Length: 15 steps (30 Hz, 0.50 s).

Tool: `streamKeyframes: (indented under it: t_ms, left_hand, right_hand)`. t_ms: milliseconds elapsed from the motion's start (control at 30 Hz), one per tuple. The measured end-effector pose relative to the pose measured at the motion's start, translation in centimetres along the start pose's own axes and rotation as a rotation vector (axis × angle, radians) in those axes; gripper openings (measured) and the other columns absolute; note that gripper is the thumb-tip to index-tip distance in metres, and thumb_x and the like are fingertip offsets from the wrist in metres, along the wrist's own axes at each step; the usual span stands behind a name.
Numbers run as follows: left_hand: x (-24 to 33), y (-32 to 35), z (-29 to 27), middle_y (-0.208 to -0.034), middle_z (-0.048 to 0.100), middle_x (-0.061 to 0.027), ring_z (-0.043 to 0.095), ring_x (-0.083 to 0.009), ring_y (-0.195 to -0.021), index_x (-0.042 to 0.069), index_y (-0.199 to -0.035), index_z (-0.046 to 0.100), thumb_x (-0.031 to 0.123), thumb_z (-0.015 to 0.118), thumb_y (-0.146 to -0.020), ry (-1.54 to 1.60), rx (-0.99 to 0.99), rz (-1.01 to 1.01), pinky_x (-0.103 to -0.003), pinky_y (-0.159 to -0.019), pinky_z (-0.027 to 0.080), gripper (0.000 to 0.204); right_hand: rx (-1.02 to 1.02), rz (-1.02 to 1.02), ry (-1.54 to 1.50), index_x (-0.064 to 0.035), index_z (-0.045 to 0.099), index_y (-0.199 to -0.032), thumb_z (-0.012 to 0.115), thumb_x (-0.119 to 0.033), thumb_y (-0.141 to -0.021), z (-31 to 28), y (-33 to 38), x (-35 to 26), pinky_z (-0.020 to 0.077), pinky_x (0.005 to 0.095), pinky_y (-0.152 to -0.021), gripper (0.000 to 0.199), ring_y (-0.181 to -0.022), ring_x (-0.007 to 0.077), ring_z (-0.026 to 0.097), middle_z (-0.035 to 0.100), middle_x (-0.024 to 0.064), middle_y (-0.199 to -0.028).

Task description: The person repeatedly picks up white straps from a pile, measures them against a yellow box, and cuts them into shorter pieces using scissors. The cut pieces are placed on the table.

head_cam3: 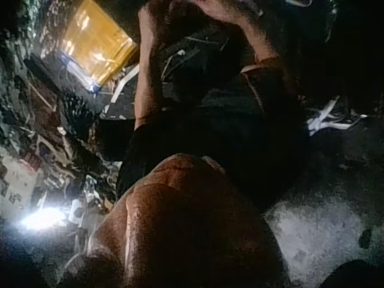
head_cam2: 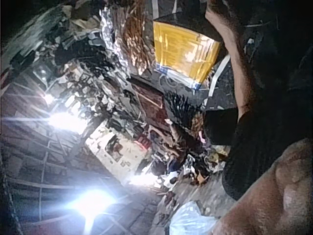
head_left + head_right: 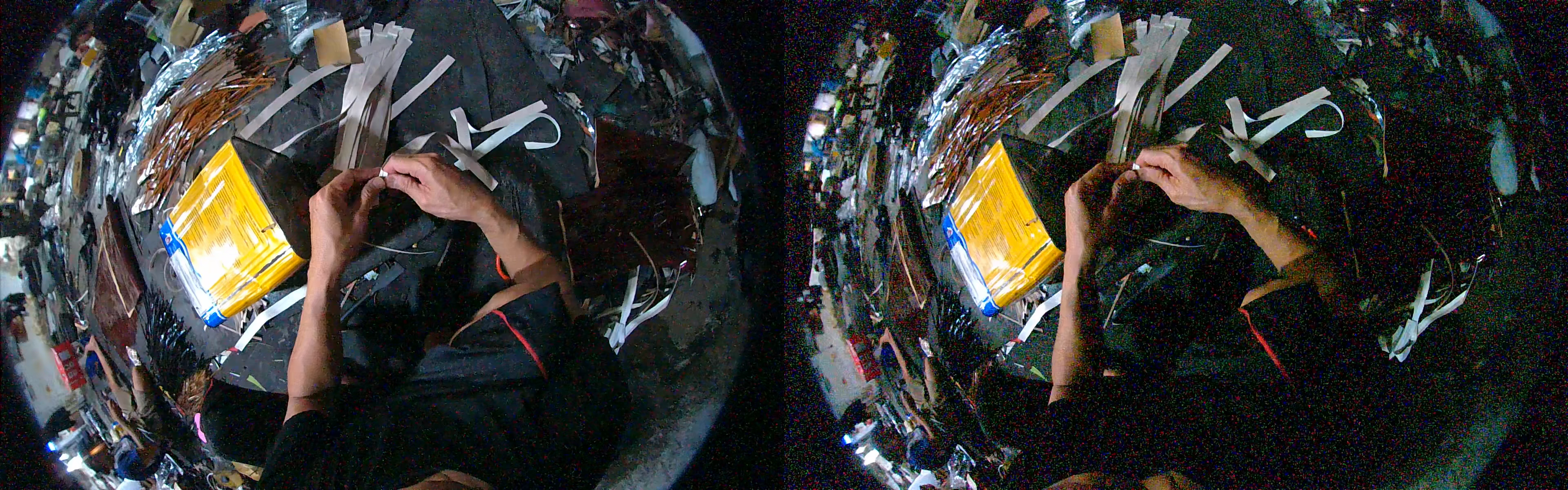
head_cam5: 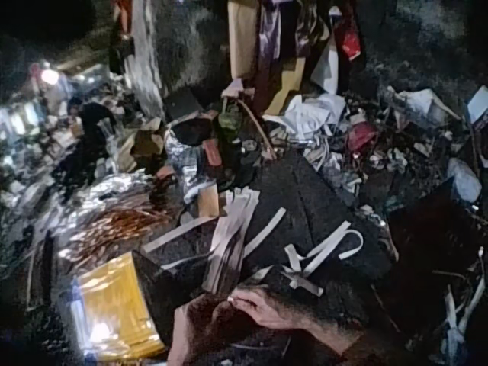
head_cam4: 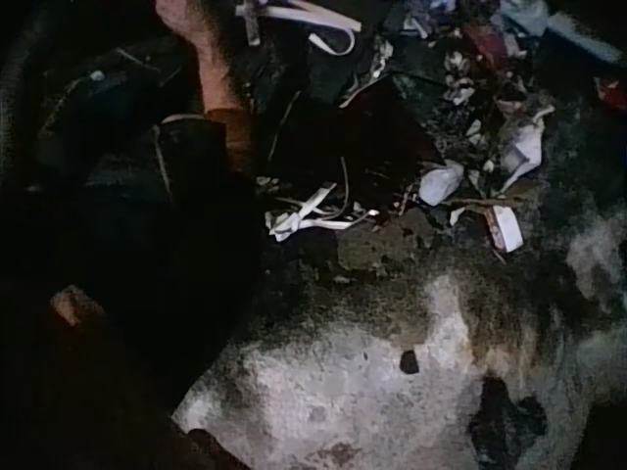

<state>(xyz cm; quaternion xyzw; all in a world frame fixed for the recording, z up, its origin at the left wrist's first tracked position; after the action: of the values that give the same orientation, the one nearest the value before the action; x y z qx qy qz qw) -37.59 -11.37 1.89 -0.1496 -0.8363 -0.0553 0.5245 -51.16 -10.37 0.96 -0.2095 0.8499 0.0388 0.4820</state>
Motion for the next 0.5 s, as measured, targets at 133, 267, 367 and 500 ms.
streamKeyframes:
  t_ms: [133, 267, 367, 500]
  left_hand:
    - [0.1, 0.1, 0.1, -0.078, 0.067, -0.0165, 0.066, -0.0204, -0.067, 0.002, -0.096, 0.068, 0.012, 0.066, -0.083, -0.106, -0.078, 0.040, -0.030, -0.065, 0.050, 0.017]
    - [0.2, 0.4, 0.2, -0.078, 0.067, -0.0172, 0.067, -0.0233, -0.069, 0.001, -0.090, 0.067, 0.008, 0.064, -0.079, -0.171, -0.024, 0.041, -0.032, -0.065, 0.051, 0.013]
    - [0.1, 0.7, 0.5, -0.077, 0.067, -0.0164, 0.068, -0.0231, -0.070, -0.001, -0.085, 0.065, 0.006, 0.063, -0.079, -0.226, 0.079, 0.018, -0.032, -0.064, 0.051, 0.010]
    - [-2.6, 0.7, 0.7, -0.077, 0.068, -0.0099, 0.065, -0.0154, -0.070, -0.002, -0.084, 0.064, 0.006, 0.061, -0.081, 0.116, 0.160, -0.144, -0.028, -0.064, 0.050, 0.009]
  right_hand:
    - [0.020, -0.103, 0.098, 0.0010, 0.058, -0.093, 0.053, -0.012, -0.090, 0.3, 0.4, -0.2, 0.0462, 0.0385, -0.067, 0.015, -0.079, 0.0339, 0.060, 0.060, 0.0166, -0.083]
    - [0.023, -0.114, 0.186, 0.0015, 0.058, -0.091, 0.054, -0.006, -0.085, 0.9, 0.5, -0.4, 0.0470, 0.0411, -0.070, 0.011, -0.082, 0.0356, 0.060, 0.059, 0.0166, -0.085]
    - [0.001, -0.125, 0.220, 0.0017, 0.058, -0.090, 0.056, -0.003, -0.080, 1.5, 0.5, -0.7, 0.0474, 0.0414, -0.070, 0.011, -0.083, 0.0363, 0.059, 0.058, 0.0162, -0.087]
    - [0.070, -0.120, 0.170, 0.0012, 0.057, -0.089, 0.057, -0.002, -0.078, 1.4, 0.4, -1.9, 0.0475, 0.0404, -0.070, 0.012, -0.084, 0.0359, 0.059, 0.057, 0.0160, -0.086]
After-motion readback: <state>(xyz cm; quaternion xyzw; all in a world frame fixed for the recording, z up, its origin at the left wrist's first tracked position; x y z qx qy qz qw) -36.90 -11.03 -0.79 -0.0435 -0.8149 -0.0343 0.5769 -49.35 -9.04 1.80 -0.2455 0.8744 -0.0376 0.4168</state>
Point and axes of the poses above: each hand's wrist, its own y-axis away from the middle knuckle, its own z-axis out of the palm, x = y × z, the point moved 7 cm from there along -y, towards the middle knuckle
